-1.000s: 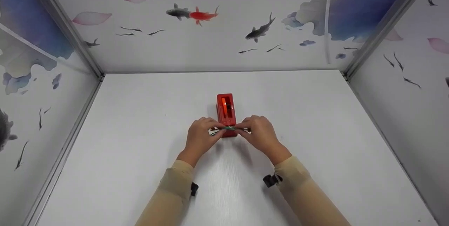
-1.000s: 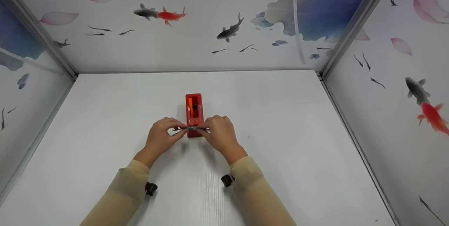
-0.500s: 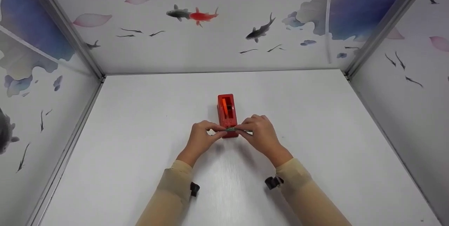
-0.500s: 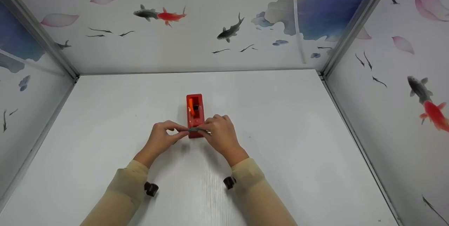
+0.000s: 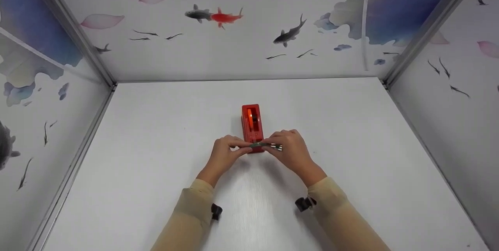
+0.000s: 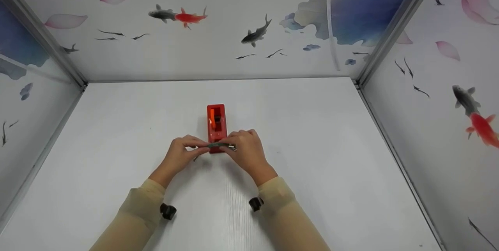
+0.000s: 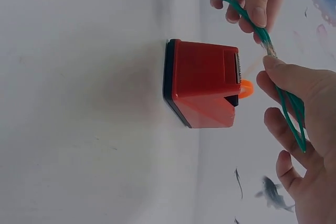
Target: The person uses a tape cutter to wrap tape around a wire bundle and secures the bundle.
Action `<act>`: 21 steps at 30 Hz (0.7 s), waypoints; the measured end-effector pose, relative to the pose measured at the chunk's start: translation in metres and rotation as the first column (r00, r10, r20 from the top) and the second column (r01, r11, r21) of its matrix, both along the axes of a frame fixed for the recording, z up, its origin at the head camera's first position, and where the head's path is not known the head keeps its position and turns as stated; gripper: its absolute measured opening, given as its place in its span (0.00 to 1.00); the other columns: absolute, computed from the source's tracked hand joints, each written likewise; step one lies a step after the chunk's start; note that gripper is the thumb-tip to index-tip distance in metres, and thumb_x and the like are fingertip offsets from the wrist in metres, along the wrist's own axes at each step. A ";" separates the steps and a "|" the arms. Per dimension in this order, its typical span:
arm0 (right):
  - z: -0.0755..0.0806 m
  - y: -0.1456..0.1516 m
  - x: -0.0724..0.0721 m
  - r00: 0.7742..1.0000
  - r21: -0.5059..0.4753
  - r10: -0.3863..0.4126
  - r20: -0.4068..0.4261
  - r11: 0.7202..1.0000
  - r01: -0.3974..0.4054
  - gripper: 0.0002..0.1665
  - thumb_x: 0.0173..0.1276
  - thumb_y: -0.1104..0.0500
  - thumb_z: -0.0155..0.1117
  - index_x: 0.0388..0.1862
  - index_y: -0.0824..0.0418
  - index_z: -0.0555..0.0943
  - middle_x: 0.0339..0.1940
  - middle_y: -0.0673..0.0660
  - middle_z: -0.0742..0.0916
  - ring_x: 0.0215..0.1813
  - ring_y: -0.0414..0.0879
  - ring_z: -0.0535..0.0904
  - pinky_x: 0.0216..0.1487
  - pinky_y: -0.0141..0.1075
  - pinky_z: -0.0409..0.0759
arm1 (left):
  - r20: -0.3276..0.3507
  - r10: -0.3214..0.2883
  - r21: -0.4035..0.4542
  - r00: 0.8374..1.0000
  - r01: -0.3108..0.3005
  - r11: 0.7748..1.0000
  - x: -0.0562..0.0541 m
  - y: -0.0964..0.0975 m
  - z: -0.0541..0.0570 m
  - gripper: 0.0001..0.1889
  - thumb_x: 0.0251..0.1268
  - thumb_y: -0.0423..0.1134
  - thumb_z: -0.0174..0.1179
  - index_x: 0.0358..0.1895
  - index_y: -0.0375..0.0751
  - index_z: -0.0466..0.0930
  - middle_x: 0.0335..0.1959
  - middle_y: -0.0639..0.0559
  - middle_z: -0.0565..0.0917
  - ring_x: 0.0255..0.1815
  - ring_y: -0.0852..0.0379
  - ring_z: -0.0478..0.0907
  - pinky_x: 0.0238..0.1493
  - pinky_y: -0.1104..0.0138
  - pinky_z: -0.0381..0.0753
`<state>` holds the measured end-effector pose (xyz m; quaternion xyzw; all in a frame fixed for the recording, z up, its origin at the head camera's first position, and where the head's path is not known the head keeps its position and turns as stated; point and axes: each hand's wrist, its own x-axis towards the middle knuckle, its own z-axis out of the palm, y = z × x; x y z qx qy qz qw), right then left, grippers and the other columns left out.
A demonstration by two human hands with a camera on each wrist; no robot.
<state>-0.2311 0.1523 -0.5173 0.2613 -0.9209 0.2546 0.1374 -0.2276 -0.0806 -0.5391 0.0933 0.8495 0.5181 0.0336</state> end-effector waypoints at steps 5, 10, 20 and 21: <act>0.002 -0.001 -0.001 0.989 -0.036 -0.017 0.148 0.999 0.022 0.12 0.64 0.52 0.78 0.47 0.48 0.93 0.37 0.43 0.92 0.37 0.41 0.84 0.50 0.41 0.77 | -0.012 0.007 -0.015 1.000 -0.008 1.000 0.000 0.000 0.000 0.10 0.59 0.44 0.75 0.44 0.63 0.93 0.39 0.62 0.88 0.48 0.58 0.77 0.51 0.61 0.79; 0.003 0.000 -0.002 0.950 -0.095 -0.010 0.311 0.995 0.042 0.10 0.68 0.53 0.75 0.48 0.48 0.92 0.39 0.42 0.91 0.39 0.39 0.81 0.46 0.40 0.83 | -0.046 0.009 -0.037 0.999 -0.011 0.999 0.000 0.000 0.001 0.11 0.59 0.43 0.76 0.45 0.59 0.94 0.39 0.59 0.87 0.48 0.57 0.77 0.49 0.60 0.81; 0.000 0.003 -0.007 0.953 -0.149 0.066 0.295 0.989 -0.022 0.08 0.69 0.58 0.73 0.46 0.51 0.92 0.39 0.44 0.91 0.38 0.38 0.82 0.41 0.35 0.84 | -0.150 -0.012 -0.025 0.989 0.008 1.000 0.001 0.002 0.006 0.10 0.58 0.37 0.76 0.43 0.50 0.94 0.39 0.54 0.89 0.49 0.54 0.78 0.54 0.48 0.82; 0.000 0.004 -0.008 0.952 -0.152 0.069 0.297 0.988 -0.024 0.09 0.69 0.58 0.73 0.47 0.51 0.92 0.39 0.44 0.91 0.38 0.38 0.82 0.41 0.35 0.84 | -0.155 -0.014 -0.022 0.988 0.011 1.000 0.001 0.002 0.006 0.10 0.58 0.36 0.76 0.43 0.50 0.94 0.39 0.54 0.89 0.49 0.53 0.79 0.54 0.47 0.82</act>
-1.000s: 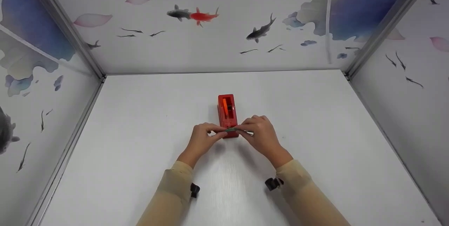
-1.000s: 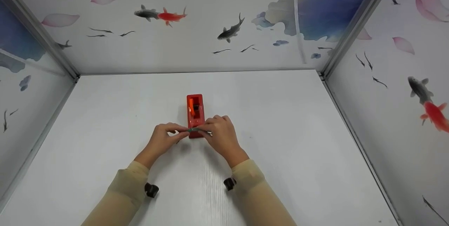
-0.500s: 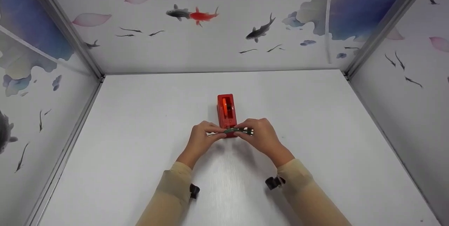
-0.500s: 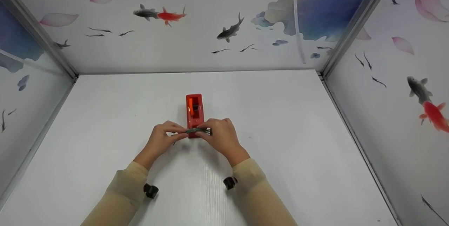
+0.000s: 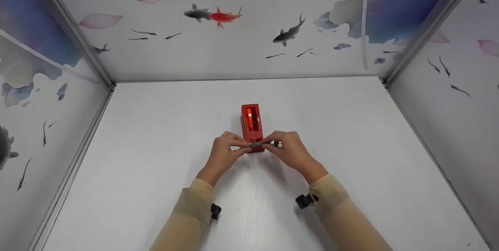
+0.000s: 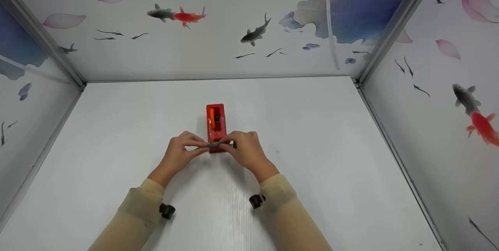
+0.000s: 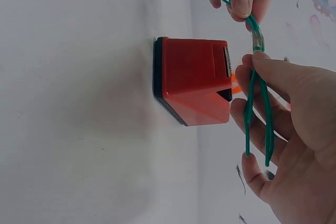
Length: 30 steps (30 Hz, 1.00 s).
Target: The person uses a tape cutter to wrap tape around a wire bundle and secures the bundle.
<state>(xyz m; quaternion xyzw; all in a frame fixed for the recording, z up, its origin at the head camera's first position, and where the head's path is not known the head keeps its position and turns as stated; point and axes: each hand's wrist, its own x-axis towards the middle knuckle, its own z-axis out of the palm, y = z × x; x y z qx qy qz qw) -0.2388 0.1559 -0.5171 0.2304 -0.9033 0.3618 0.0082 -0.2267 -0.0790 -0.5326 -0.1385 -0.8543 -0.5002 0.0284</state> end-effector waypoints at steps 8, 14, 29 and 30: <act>-0.003 0.000 -0.003 0.997 0.039 0.039 0.066 0.998 -0.041 0.11 0.73 0.56 0.69 0.51 0.51 0.90 0.42 0.45 0.90 0.46 0.41 0.84 0.64 0.52 0.65 | -0.017 0.003 -0.018 1.000 -0.003 1.000 0.000 -0.001 0.001 0.09 0.58 0.37 0.76 0.42 0.49 0.94 0.39 0.56 0.89 0.50 0.56 0.78 0.55 0.54 0.82; -0.004 0.001 -0.004 0.994 0.026 0.065 0.088 0.997 -0.068 0.10 0.73 0.56 0.69 0.51 0.50 0.89 0.43 0.42 0.90 0.50 0.41 0.86 0.69 0.56 0.56 | -0.033 0.006 -0.029 0.999 -0.007 1.000 -0.001 -0.001 -0.001 0.09 0.57 0.37 0.77 0.41 0.49 0.94 0.38 0.58 0.89 0.49 0.58 0.78 0.52 0.63 0.79; -0.001 -0.001 -0.001 0.989 0.064 0.098 -0.107 0.994 -0.092 0.12 0.68 0.61 0.73 0.48 0.50 0.92 0.42 0.45 0.91 0.48 0.42 0.87 0.66 0.54 0.58 | -0.041 0.020 -0.007 0.999 -0.021 1.000 -0.001 -0.001 0.000 0.08 0.56 0.35 0.77 0.40 0.50 0.95 0.39 0.57 0.90 0.50 0.56 0.79 0.56 0.56 0.82; -0.001 -0.001 -0.001 0.984 0.080 0.104 -0.143 0.992 -0.093 0.12 0.68 0.61 0.74 0.48 0.50 0.92 0.42 0.46 0.91 0.47 0.42 0.87 0.66 0.54 0.59 | -0.040 0.021 -0.006 0.999 -0.021 1.000 0.000 -0.001 0.000 0.08 0.56 0.35 0.77 0.40 0.50 0.95 0.40 0.57 0.90 0.51 0.56 0.79 0.56 0.56 0.81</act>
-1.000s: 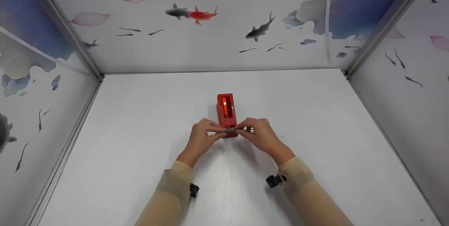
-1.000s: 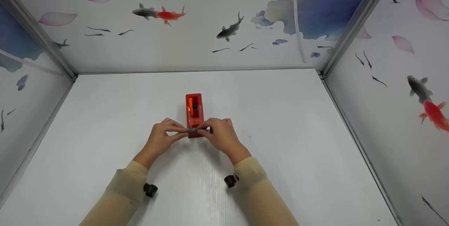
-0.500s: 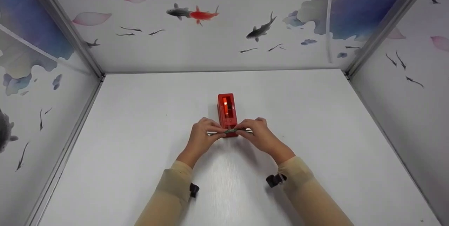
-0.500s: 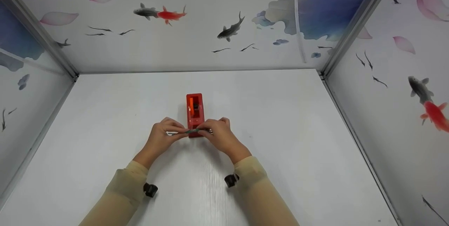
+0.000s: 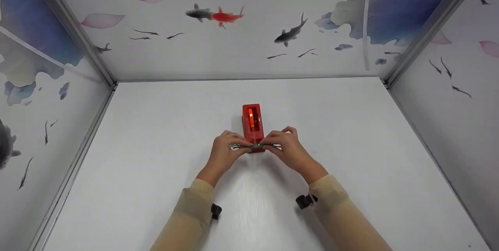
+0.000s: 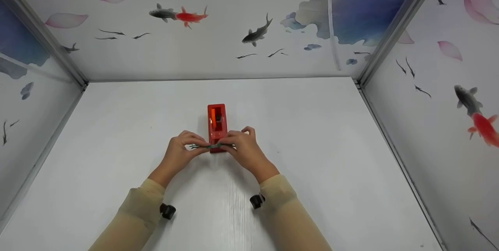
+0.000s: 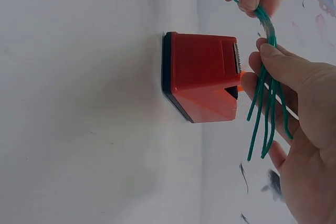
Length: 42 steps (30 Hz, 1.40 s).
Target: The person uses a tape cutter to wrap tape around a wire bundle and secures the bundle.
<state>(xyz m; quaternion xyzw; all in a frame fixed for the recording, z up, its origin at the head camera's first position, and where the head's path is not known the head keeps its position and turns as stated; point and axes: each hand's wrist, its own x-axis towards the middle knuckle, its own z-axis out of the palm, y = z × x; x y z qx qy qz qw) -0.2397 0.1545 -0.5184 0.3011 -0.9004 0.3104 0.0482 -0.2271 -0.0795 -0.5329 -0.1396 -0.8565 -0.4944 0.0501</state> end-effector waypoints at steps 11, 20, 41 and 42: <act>0.006 0.001 0.003 0.966 0.101 0.017 -0.258 0.995 0.009 0.14 0.64 0.62 0.76 0.47 0.49 0.93 0.41 0.48 0.90 0.48 0.44 0.85 0.67 0.58 0.61 | -0.019 0.007 -0.106 1.000 -0.009 0.994 -0.001 0.000 0.001 0.16 0.55 0.42 0.78 0.49 0.56 0.92 0.46 0.59 0.90 0.55 0.56 0.77 0.68 0.47 0.64; 0.003 0.001 0.002 0.940 0.089 0.018 -0.339 0.996 0.013 0.14 0.62 0.62 0.78 0.45 0.49 0.93 0.40 0.48 0.90 0.47 0.44 0.84 0.65 0.57 0.63 | -0.038 -0.009 -0.233 0.999 0.000 0.973 -0.003 0.000 0.000 0.12 0.60 0.46 0.75 0.48 0.59 0.92 0.47 0.60 0.89 0.57 0.56 0.76 0.70 0.43 0.56; 0.001 0.000 0.006 0.917 0.061 0.009 -0.400 0.998 0.016 0.13 0.60 0.62 0.80 0.43 0.49 0.94 0.39 0.49 0.90 0.47 0.44 0.84 0.64 0.57 0.64 | -0.150 0.002 -0.309 0.989 -0.049 0.950 0.000 0.001 -0.002 0.10 0.61 0.46 0.76 0.45 0.56 0.92 0.38 0.61 0.91 0.45 0.59 0.83 0.67 0.46 0.64; 0.000 0.000 0.006 0.918 0.062 0.009 -0.398 0.998 0.017 0.12 0.59 0.62 0.80 0.43 0.50 0.94 0.39 0.49 0.90 0.47 0.44 0.84 0.64 0.56 0.65 | -0.154 0.001 -0.311 0.988 -0.049 0.949 0.001 0.000 -0.003 0.10 0.61 0.46 0.76 0.45 0.56 0.92 0.38 0.61 0.91 0.45 0.59 0.83 0.66 0.47 0.65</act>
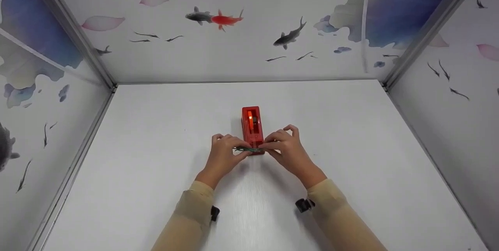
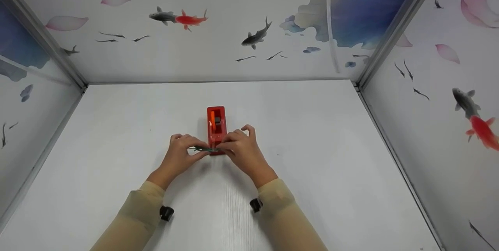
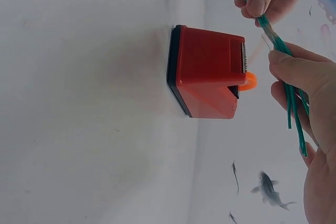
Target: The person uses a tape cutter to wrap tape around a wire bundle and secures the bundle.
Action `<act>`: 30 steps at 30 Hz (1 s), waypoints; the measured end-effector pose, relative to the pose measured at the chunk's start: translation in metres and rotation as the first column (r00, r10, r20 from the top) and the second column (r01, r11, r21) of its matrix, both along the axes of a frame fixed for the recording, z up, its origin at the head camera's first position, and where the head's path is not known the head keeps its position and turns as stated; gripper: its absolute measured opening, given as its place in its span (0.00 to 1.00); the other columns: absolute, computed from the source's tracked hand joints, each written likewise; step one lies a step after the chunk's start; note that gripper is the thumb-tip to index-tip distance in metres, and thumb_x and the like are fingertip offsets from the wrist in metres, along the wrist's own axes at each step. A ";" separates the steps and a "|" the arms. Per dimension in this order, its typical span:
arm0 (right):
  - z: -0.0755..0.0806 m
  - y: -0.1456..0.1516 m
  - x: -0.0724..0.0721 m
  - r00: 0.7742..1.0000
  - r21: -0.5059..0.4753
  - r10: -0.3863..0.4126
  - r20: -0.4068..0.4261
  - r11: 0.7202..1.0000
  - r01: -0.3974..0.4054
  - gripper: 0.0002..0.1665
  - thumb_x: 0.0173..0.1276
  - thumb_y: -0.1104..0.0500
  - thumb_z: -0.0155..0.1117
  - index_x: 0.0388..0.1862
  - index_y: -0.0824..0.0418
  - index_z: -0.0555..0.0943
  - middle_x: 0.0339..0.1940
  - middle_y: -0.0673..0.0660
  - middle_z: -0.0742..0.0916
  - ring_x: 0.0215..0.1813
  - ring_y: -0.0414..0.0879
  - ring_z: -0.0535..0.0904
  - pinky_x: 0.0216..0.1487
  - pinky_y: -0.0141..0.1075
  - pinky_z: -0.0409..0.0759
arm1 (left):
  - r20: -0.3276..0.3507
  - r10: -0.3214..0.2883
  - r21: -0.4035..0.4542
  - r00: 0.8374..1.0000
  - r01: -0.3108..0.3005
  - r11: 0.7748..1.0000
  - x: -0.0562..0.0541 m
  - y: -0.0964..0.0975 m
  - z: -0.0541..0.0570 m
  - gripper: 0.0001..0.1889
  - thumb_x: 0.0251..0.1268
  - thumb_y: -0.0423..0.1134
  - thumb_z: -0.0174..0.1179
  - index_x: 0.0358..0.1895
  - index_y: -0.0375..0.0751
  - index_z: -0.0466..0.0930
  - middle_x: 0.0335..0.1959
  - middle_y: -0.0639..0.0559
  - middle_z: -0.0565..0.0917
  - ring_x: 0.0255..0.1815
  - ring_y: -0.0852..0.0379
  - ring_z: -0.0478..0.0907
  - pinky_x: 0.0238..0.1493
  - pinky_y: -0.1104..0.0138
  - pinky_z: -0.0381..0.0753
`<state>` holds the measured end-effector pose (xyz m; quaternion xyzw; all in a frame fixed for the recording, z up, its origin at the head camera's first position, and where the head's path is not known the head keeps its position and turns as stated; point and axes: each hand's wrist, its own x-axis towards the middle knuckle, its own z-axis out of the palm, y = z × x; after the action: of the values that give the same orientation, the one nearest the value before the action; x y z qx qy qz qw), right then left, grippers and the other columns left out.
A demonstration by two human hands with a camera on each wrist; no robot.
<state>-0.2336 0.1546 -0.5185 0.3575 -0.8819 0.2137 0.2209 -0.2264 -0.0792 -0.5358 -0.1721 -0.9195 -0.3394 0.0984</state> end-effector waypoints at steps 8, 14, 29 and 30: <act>0.003 -0.002 0.000 0.997 0.060 -0.050 0.059 0.997 0.046 0.14 0.59 0.61 0.81 0.44 0.49 0.93 0.40 0.47 0.91 0.48 0.43 0.84 0.66 0.57 0.63 | -0.096 -0.001 -0.051 0.995 -0.003 0.999 -0.001 0.000 0.001 0.09 0.58 0.48 0.77 0.42 0.57 0.94 0.34 0.59 0.91 0.48 0.57 0.79 0.69 0.41 0.59; 0.004 -0.003 -0.002 0.987 0.114 -0.082 0.139 0.991 0.066 0.14 0.60 0.55 0.82 0.46 0.48 0.93 0.40 0.46 0.91 0.48 0.42 0.85 0.67 0.58 0.61 | -0.175 -0.009 -0.133 0.984 -0.015 0.991 0.001 0.002 0.003 0.10 0.56 0.48 0.78 0.42 0.60 0.94 0.33 0.58 0.91 0.50 0.56 0.78 0.67 0.41 0.61; 0.007 -0.002 -0.004 0.920 0.201 -0.112 0.376 0.979 0.037 0.08 0.68 0.49 0.74 0.44 0.46 0.93 0.31 0.43 0.91 0.28 0.36 0.77 0.43 0.36 0.78 | -0.246 -0.014 -0.184 0.969 -0.033 0.982 0.003 0.004 0.002 0.11 0.56 0.47 0.78 0.43 0.58 0.94 0.34 0.59 0.91 0.46 0.58 0.79 0.66 0.44 0.65; 0.007 -0.003 -0.003 0.916 0.202 -0.120 0.384 0.978 0.044 0.08 0.68 0.49 0.74 0.44 0.46 0.93 0.31 0.43 0.91 0.28 0.36 0.76 0.40 0.34 0.78 | -0.239 -0.013 -0.181 0.971 -0.032 0.983 0.003 0.004 0.002 0.11 0.56 0.47 0.78 0.44 0.58 0.94 0.34 0.60 0.92 0.45 0.58 0.79 0.65 0.45 0.65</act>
<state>-0.2369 0.1516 -0.5115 0.2892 -0.9388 0.1869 0.0127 -0.2239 -0.0748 -0.5342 -0.2156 -0.9291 -0.2296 0.1939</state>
